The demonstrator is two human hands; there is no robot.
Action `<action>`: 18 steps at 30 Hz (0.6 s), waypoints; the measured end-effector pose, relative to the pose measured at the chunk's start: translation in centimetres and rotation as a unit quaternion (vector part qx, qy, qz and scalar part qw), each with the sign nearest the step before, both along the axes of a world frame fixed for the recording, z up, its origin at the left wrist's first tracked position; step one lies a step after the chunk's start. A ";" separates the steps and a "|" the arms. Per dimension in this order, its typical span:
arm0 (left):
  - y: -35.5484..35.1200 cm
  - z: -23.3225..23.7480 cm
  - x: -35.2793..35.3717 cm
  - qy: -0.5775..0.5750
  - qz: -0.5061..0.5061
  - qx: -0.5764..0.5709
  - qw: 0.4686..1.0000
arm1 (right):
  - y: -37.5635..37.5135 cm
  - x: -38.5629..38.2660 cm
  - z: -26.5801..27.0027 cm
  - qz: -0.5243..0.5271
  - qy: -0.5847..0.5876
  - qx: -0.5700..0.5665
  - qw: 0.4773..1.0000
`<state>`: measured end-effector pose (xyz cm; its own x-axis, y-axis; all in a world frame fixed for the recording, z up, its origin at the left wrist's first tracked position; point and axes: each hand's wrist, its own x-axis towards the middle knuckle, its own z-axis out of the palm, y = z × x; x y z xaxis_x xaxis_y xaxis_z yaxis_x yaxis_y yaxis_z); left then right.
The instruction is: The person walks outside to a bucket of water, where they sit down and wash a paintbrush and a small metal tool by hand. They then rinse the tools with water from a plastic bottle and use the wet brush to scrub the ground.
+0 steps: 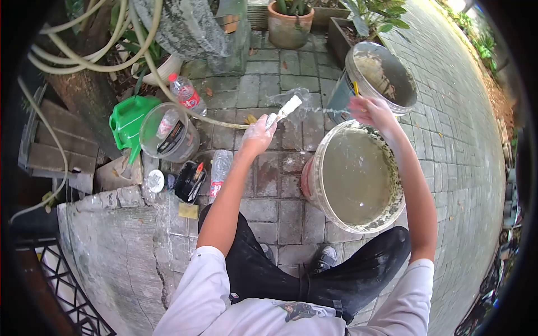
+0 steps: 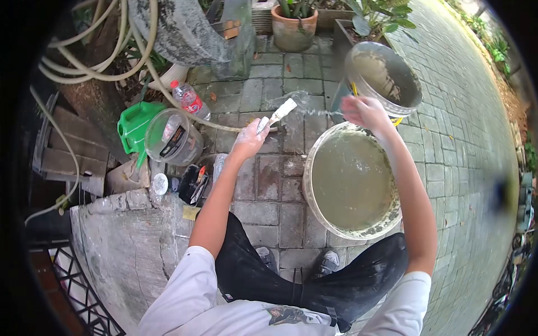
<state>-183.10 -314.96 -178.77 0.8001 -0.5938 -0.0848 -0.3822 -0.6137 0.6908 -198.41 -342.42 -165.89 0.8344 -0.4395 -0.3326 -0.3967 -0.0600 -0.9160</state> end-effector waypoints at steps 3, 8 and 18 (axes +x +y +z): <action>1.1 0.2 0.5 0.017 0.006 0.017 1.000 | -3.1 -5.7 -4.7 -0.022 0.038 -0.092 0.995; 1.9 -1.7 0.5 -0.020 0.017 0.001 1.000 | -4.2 -11.5 -11.2 0.081 0.318 -0.319 0.889; 1.1 0.6 0.4 -0.013 -0.053 0.028 0.998 | 2.5 2.9 0.2 0.095 -0.038 0.113 0.988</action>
